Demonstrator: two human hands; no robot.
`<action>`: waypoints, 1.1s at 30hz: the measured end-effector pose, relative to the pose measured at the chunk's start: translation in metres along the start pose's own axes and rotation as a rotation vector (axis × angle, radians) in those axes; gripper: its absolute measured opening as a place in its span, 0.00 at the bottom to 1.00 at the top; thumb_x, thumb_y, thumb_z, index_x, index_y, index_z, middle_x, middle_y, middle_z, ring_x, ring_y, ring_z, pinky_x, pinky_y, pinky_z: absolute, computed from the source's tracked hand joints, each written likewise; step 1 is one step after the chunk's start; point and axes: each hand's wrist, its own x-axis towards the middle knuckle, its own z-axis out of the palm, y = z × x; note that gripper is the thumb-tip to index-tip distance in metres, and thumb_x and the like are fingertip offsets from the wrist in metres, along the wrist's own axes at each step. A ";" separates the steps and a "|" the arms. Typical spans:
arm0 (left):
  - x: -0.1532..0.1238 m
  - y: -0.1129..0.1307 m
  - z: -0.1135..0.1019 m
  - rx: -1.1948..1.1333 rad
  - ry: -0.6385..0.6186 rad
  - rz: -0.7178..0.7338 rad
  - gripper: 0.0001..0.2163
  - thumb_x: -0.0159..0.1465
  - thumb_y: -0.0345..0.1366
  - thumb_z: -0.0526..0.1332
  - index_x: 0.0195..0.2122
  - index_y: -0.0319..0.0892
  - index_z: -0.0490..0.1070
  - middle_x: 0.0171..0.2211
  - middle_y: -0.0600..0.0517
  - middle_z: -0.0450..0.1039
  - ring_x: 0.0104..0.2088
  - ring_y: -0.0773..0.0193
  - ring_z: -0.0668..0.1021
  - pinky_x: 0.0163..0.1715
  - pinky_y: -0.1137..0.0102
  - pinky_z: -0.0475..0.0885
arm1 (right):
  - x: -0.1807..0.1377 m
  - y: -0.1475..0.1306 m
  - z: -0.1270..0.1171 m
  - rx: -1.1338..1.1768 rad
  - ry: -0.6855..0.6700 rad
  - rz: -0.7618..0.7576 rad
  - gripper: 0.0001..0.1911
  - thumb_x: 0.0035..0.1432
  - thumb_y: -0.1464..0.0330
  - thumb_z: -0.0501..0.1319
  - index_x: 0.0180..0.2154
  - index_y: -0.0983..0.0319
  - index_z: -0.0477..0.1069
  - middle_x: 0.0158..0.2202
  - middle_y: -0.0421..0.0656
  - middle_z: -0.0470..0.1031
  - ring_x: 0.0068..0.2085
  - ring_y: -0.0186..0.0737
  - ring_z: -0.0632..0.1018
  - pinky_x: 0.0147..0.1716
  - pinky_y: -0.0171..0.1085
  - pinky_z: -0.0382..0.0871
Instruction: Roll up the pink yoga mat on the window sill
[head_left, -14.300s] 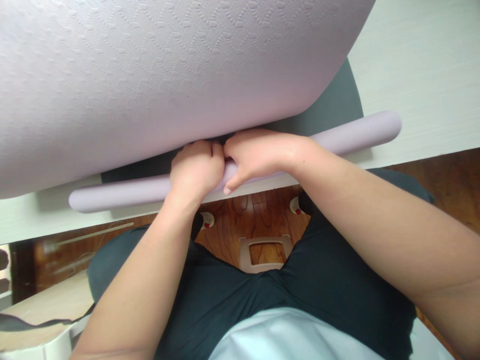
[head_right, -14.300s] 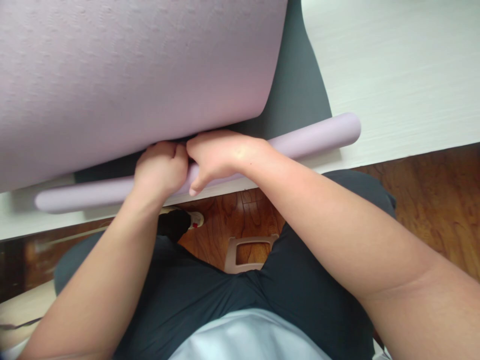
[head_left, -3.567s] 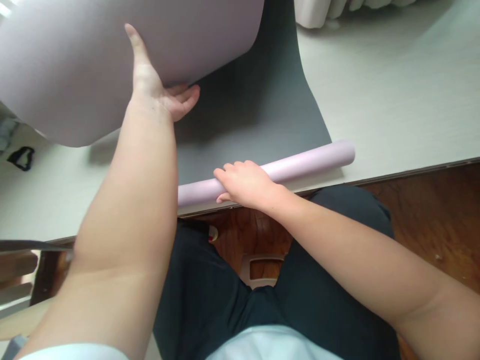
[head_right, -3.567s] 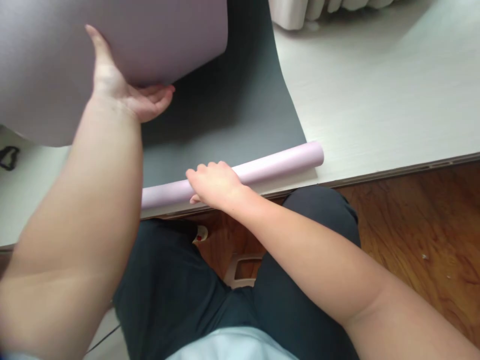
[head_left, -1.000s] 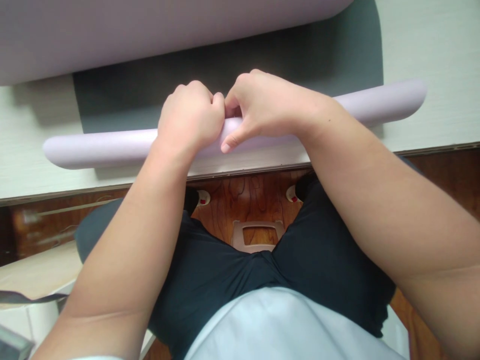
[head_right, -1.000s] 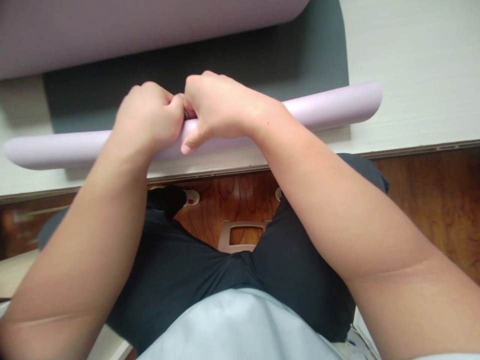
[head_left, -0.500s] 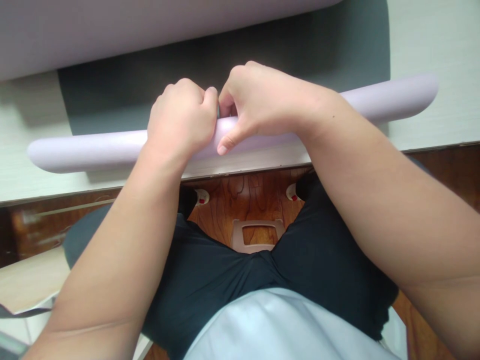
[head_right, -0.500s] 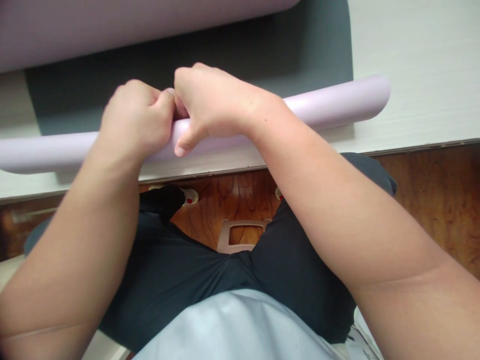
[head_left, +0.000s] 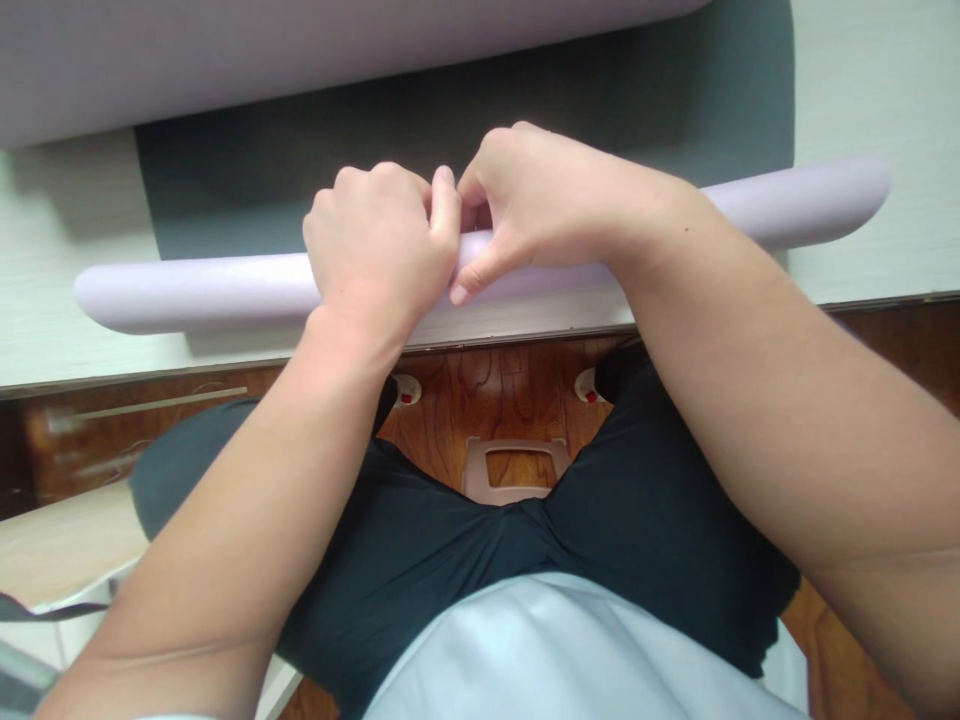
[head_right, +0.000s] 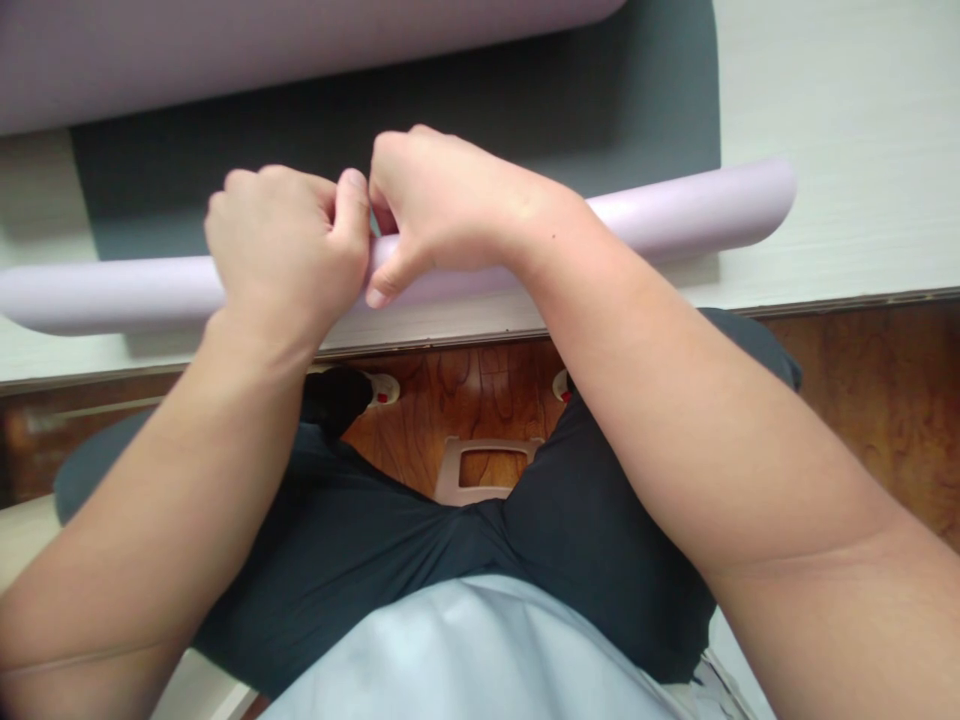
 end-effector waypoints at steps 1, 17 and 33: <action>-0.003 0.001 0.000 0.002 -0.004 -0.003 0.28 0.73 0.52 0.45 0.47 0.43 0.82 0.47 0.39 0.79 0.53 0.37 0.78 0.55 0.48 0.66 | -0.001 -0.001 0.000 0.006 0.010 -0.009 0.27 0.45 0.43 0.68 0.33 0.59 0.82 0.24 0.40 0.71 0.27 0.33 0.67 0.27 0.39 0.52; 0.004 0.001 0.005 0.008 -0.021 0.028 0.25 0.71 0.51 0.45 0.45 0.49 0.81 0.46 0.44 0.81 0.52 0.42 0.78 0.55 0.50 0.67 | -0.001 -0.003 0.000 -0.036 0.042 0.006 0.19 0.49 0.53 0.68 0.30 0.64 0.82 0.28 0.43 0.79 0.31 0.33 0.73 0.29 0.39 0.55; 0.010 -0.002 0.001 0.026 -0.200 0.050 0.21 0.68 0.46 0.49 0.44 0.42 0.80 0.49 0.38 0.80 0.50 0.37 0.79 0.52 0.49 0.70 | -0.002 0.001 -0.002 0.142 -0.160 -0.010 0.26 0.48 0.44 0.71 0.29 0.61 0.77 0.22 0.37 0.60 0.26 0.31 0.59 0.26 0.37 0.48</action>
